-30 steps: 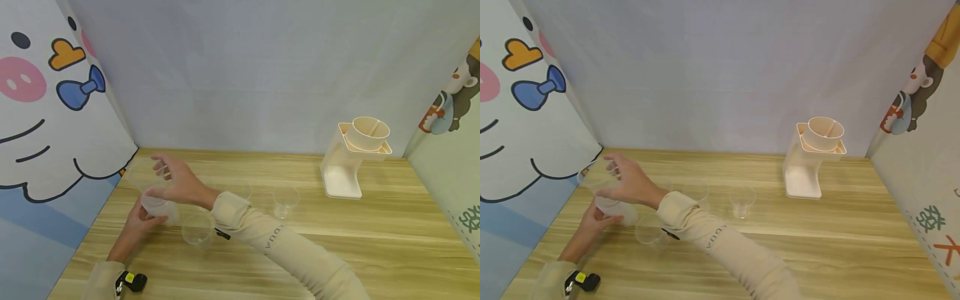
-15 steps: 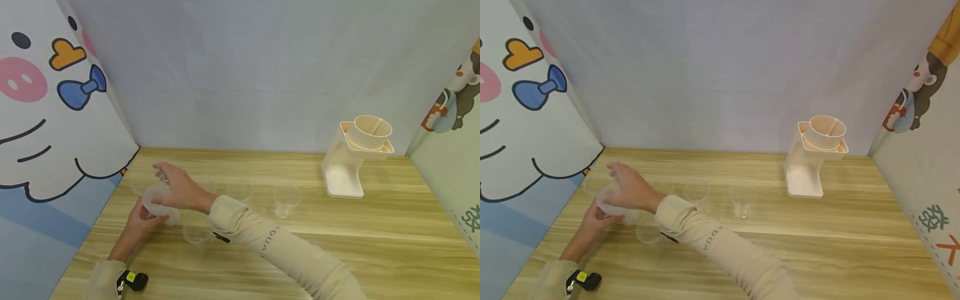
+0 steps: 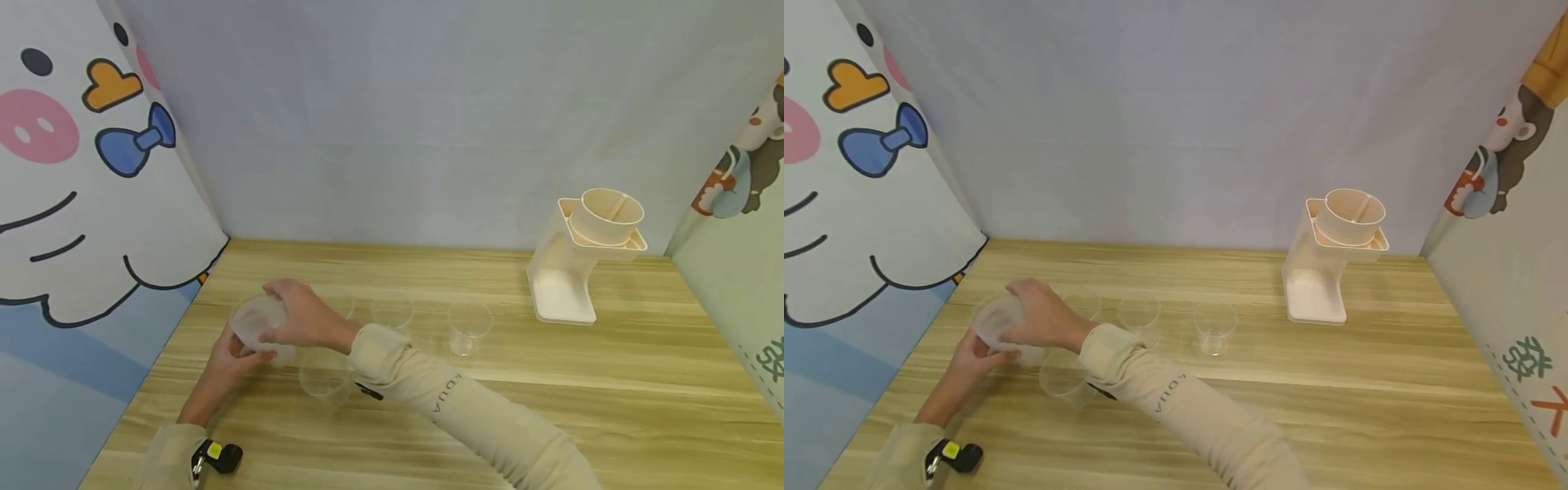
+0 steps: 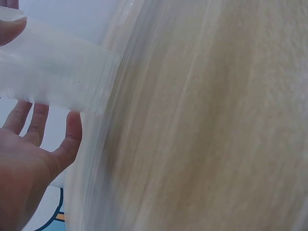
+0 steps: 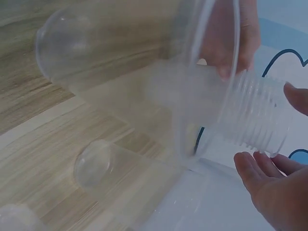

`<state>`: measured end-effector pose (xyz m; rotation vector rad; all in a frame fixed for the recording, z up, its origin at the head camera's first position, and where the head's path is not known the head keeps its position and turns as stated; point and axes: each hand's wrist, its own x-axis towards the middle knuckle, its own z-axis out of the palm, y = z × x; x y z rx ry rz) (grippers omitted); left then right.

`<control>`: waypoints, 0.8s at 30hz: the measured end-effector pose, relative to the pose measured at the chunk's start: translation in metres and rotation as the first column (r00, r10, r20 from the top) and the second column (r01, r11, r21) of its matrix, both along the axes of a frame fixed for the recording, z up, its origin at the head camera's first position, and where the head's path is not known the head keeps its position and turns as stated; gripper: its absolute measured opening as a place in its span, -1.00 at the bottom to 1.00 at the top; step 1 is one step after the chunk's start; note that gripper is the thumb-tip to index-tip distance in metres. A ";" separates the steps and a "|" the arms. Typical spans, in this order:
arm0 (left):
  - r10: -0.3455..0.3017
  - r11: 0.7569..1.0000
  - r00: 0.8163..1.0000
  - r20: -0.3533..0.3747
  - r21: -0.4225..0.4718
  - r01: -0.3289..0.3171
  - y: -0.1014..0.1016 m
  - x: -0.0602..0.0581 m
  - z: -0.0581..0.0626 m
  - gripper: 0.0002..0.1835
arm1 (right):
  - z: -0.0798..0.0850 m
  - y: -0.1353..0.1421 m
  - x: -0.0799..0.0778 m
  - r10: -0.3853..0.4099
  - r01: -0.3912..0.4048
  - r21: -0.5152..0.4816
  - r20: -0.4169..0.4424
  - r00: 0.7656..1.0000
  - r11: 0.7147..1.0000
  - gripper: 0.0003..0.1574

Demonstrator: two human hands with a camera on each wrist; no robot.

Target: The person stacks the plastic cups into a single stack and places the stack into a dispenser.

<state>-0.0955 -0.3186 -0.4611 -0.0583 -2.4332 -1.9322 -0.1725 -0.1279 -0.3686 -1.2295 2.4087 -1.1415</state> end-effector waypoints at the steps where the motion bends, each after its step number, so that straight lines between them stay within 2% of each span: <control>1: -0.003 1.000 1.000 -0.005 0.005 0.003 0.000 0.000 0.000 -0.20 | -0.001 0.000 0.000 -0.002 0.002 0.009 -0.003 1.000 1.000 -0.08; 9: -0.018 1.000 0.999 -0.034 0.016 0.018 -0.002 -0.002 -0.002 -0.15 | -0.008 0.001 0.003 -0.014 0.014 0.024 -0.012 1.000 1.000 -0.11; 18: 0.017 1.000 1.000 -0.014 0.007 -0.017 0.001 0.000 -0.003 -0.11 | -0.006 0.008 0.008 -0.032 0.034 0.035 -0.054 0.998 0.999 -0.17; 24: 0.019 1.000 0.999 -0.026 0.014 -0.018 0.001 -0.001 -0.004 -0.12 | 0.001 0.024 0.011 -0.002 0.001 -0.042 -0.026 1.000 0.999 -0.22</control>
